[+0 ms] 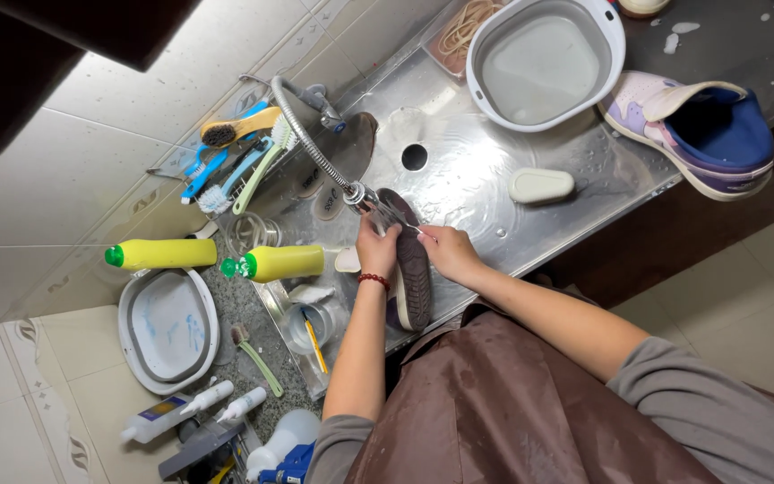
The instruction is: The person applies liquid detergent from a bottle onto a sneaker, wets it under the faucet, and scrubs the shoe. They then hold the sneaker sole-up and scrape the outsole with a small flat blade, working around the sole.
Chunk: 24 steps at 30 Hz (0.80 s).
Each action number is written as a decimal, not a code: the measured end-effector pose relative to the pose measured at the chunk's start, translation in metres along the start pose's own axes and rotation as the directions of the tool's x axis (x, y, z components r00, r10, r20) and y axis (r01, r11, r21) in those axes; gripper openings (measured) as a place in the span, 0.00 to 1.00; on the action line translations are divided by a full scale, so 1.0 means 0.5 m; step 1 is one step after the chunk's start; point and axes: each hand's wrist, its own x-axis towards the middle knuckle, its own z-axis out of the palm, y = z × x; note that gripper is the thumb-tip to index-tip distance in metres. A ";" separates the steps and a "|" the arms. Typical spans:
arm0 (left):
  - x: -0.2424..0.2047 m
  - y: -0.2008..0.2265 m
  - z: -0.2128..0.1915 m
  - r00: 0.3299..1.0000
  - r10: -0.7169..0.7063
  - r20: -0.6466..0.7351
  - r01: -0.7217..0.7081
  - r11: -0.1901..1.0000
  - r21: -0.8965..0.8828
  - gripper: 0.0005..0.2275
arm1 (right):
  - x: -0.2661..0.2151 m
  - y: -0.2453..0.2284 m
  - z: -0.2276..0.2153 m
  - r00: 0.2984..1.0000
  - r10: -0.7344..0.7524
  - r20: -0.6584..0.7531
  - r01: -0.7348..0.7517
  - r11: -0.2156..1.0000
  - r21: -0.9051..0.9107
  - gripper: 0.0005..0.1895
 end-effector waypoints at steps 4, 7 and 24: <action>0.012 -0.013 -0.007 0.998 -0.058 0.027 0.057 0.998 0.025 0.20 | -0.018 -0.029 -0.018 1.000 0.011 0.014 -0.010 0.995 -0.099 0.17; 0.010 0.000 -0.014 0.993 -0.027 0.115 0.040 0.993 -0.113 0.21 | -0.014 -0.027 -0.027 0.984 -0.177 0.025 0.179 0.977 -0.118 0.15; 0.019 -0.012 0.002 0.986 0.130 0.102 -0.110 0.977 -0.181 0.25 | 0.060 -0.005 -0.034 0.995 -0.075 -0.067 0.061 0.979 -0.195 0.12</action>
